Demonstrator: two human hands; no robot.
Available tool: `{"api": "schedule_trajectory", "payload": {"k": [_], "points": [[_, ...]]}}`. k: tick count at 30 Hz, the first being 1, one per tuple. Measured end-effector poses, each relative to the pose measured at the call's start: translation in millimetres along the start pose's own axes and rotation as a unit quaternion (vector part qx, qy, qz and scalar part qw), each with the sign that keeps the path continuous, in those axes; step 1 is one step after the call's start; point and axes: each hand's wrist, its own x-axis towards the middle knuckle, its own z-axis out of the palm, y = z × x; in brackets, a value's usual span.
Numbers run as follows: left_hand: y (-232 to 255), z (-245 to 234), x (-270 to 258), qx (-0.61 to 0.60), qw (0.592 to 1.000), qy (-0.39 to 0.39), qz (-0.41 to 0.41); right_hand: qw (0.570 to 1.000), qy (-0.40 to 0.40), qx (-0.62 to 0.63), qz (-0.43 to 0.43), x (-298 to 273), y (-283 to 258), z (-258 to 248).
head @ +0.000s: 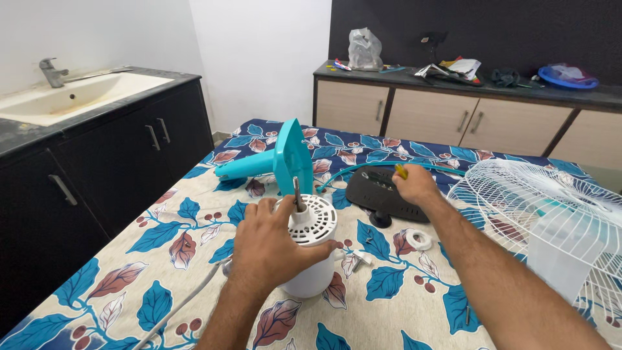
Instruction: The person assembles a table fan by attaching the motor housing to the neck, securing it with a screw, and installing the speed control switch into the back panel. The person uses a screwdriver to tighten the screws and aligns the components on a bed.
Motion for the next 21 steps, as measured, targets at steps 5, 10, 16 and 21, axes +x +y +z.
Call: {"api": "schedule_trajectory", "payload": {"k": [5, 10, 16, 21], "points": [[3, -3, 0, 0.001, 1.000, 0.006, 0.007, 0.996, -0.058, -0.045, -0.045, -54, -15, -19], [13, -2, 2, 0.022, 1.000, -0.020, -0.003, 0.963, -0.197, -0.165, -0.078, -90, -46, -21], [8, -3, -2, 0.014, 1.000, 0.015, 0.005, 0.979, -0.166, -0.103, -0.056, -48, -6, -19], [8, -2, -2, 0.007, 1.000, -0.010, -0.001, 0.976, -0.193, -0.001, 0.102, -34, 43, -16]]}}
